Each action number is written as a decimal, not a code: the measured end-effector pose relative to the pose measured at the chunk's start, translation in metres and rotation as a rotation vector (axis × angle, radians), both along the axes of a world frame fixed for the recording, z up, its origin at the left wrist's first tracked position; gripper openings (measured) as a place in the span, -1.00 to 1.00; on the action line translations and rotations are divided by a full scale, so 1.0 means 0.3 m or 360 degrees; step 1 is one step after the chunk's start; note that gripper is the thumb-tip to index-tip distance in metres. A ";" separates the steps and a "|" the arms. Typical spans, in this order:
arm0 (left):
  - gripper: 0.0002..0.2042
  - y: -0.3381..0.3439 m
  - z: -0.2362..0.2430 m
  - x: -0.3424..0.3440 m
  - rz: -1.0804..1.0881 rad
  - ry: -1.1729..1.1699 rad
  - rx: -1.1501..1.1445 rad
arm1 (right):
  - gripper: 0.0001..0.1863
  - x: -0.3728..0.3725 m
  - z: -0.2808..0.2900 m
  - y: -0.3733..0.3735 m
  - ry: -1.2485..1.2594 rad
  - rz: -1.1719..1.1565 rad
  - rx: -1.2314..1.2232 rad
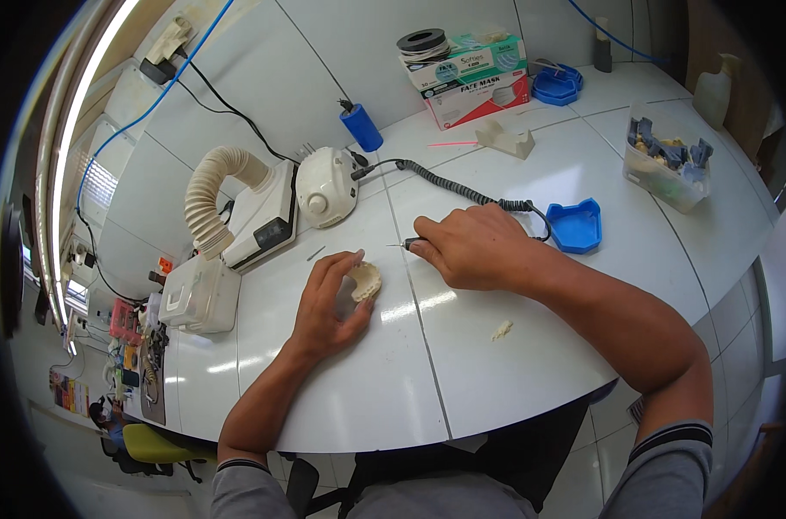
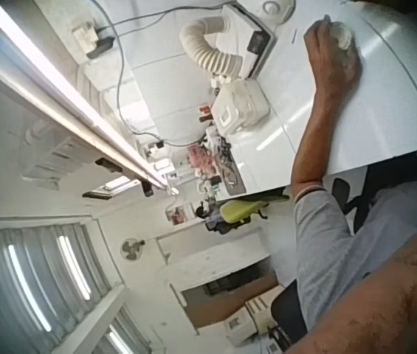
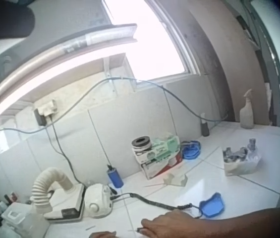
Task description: The recorder is using a rotary tool and a probe to trim and clean a plaster dental model on a laboratory bench.
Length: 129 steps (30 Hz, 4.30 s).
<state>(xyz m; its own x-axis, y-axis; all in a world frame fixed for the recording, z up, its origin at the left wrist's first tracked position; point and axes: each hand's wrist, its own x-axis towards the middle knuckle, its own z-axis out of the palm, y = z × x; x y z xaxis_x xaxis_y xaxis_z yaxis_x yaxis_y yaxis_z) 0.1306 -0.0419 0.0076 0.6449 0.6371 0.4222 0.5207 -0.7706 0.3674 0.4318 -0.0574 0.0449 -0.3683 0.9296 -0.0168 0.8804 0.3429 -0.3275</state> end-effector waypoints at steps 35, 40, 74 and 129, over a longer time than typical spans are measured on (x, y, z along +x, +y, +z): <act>-0.41 0.062 -0.060 -0.050 -0.0364 -0.1269 -0.0637 | -0.65 -0.098 0.016 0.046 0.0054 0.0166 0.0674; -0.33 -0.026 -0.003 -0.018 -0.0839 -0.0958 -0.0057 | -0.88 -0.231 0.029 0.243 0.0280 0.0305 0.0657; -0.40 -0.031 -0.014 -0.035 -0.0719 -0.0820 -0.0242 | -0.85 -0.099 0.071 0.027 0.0444 0.0100 0.0393; -0.37 -0.046 -0.036 -0.020 -0.0220 -0.0306 -0.0384 | -0.79 -0.148 -0.053 -0.121 0.0458 0.0434 0.0317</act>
<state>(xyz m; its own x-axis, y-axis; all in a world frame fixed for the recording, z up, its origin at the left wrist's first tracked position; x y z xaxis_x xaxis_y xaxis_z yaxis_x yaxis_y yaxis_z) 0.1246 -0.0558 -0.0031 0.6554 0.6454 0.3923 0.3209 -0.7081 0.6289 0.3875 -0.0937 0.0290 -0.5638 0.7726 0.2919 0.6319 0.6311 -0.4499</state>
